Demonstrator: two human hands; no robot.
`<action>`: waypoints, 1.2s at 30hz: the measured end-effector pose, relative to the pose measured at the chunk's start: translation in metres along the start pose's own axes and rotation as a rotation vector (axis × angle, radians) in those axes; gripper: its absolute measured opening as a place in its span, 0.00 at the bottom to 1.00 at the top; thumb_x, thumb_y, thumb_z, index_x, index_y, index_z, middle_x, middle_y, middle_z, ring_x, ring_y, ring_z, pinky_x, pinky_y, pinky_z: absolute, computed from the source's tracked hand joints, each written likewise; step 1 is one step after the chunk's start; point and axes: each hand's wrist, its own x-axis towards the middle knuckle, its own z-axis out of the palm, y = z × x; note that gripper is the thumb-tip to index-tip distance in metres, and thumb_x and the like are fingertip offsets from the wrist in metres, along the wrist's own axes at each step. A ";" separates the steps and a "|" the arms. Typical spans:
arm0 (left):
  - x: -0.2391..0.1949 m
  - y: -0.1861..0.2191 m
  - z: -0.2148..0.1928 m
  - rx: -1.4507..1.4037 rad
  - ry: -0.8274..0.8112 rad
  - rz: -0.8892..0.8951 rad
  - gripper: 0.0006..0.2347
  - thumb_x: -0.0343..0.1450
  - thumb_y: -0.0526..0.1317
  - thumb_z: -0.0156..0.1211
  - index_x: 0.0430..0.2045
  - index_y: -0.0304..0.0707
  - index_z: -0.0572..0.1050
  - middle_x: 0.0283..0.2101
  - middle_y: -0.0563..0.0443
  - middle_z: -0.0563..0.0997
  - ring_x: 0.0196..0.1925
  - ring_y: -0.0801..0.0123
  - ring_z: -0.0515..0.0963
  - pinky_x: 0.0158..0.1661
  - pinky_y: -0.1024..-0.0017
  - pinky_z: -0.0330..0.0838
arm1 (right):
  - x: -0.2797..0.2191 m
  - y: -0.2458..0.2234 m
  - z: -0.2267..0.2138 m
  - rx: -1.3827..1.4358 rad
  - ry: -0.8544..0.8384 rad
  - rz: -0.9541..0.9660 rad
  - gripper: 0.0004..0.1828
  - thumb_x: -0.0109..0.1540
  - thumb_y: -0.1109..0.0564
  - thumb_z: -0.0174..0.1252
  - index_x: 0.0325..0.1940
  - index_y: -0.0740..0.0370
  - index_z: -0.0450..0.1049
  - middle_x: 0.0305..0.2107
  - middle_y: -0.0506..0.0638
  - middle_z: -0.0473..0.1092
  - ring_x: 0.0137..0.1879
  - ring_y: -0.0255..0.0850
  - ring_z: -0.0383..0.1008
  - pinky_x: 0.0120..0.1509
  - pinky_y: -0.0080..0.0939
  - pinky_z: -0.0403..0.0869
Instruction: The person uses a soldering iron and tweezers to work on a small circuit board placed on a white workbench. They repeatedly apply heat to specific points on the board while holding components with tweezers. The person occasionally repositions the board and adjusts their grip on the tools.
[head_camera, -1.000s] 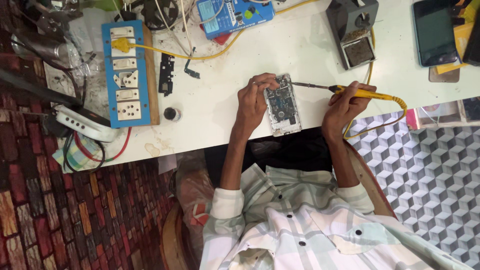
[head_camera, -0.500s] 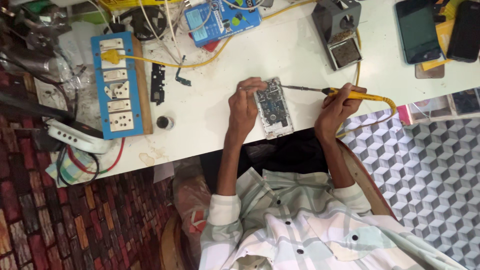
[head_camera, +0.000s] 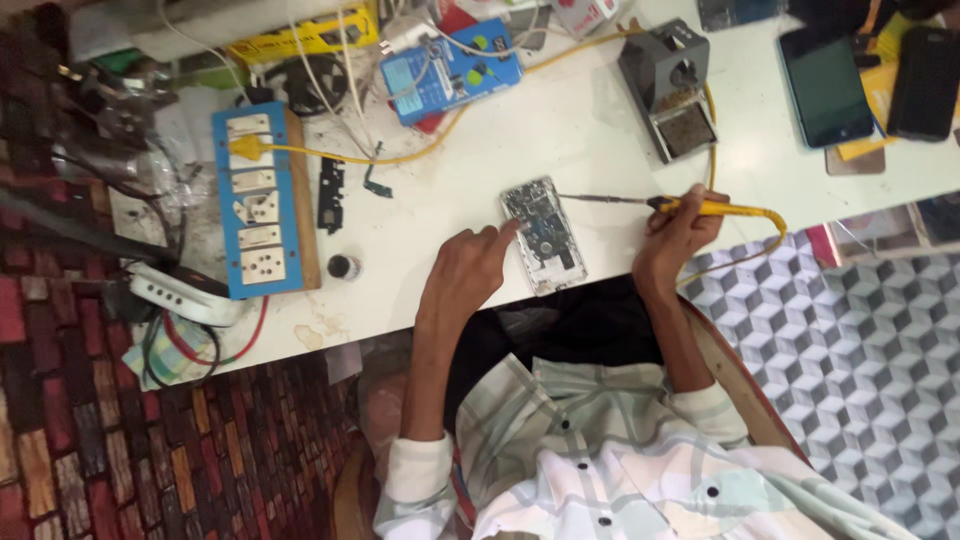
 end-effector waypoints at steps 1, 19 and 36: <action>0.002 0.001 -0.004 0.120 -0.059 0.029 0.24 0.67 0.30 0.54 0.60 0.44 0.72 0.28 0.50 0.78 0.26 0.63 0.77 0.34 0.66 0.73 | 0.002 0.001 -0.001 0.015 0.008 -0.003 0.13 0.76 0.50 0.51 0.45 0.59 0.59 0.23 0.47 0.60 0.22 0.33 0.59 0.26 0.33 0.60; -0.014 0.048 0.047 0.562 -0.198 0.058 0.23 0.76 0.54 0.51 0.46 0.29 0.81 0.15 0.60 0.74 0.18 0.74 0.75 0.29 0.71 0.71 | 0.002 -0.004 0.005 0.050 -0.019 -0.042 0.15 0.76 0.48 0.50 0.41 0.58 0.58 0.20 0.47 0.59 0.21 0.33 0.59 0.25 0.34 0.61; 0.003 0.089 0.027 0.386 0.000 -0.463 0.26 0.73 0.53 0.57 0.56 0.25 0.75 0.13 0.55 0.74 0.13 0.69 0.74 0.22 0.70 0.70 | -0.001 -0.011 0.002 0.081 -0.005 0.008 0.15 0.76 0.48 0.49 0.42 0.58 0.57 0.22 0.46 0.59 0.22 0.33 0.59 0.25 0.34 0.60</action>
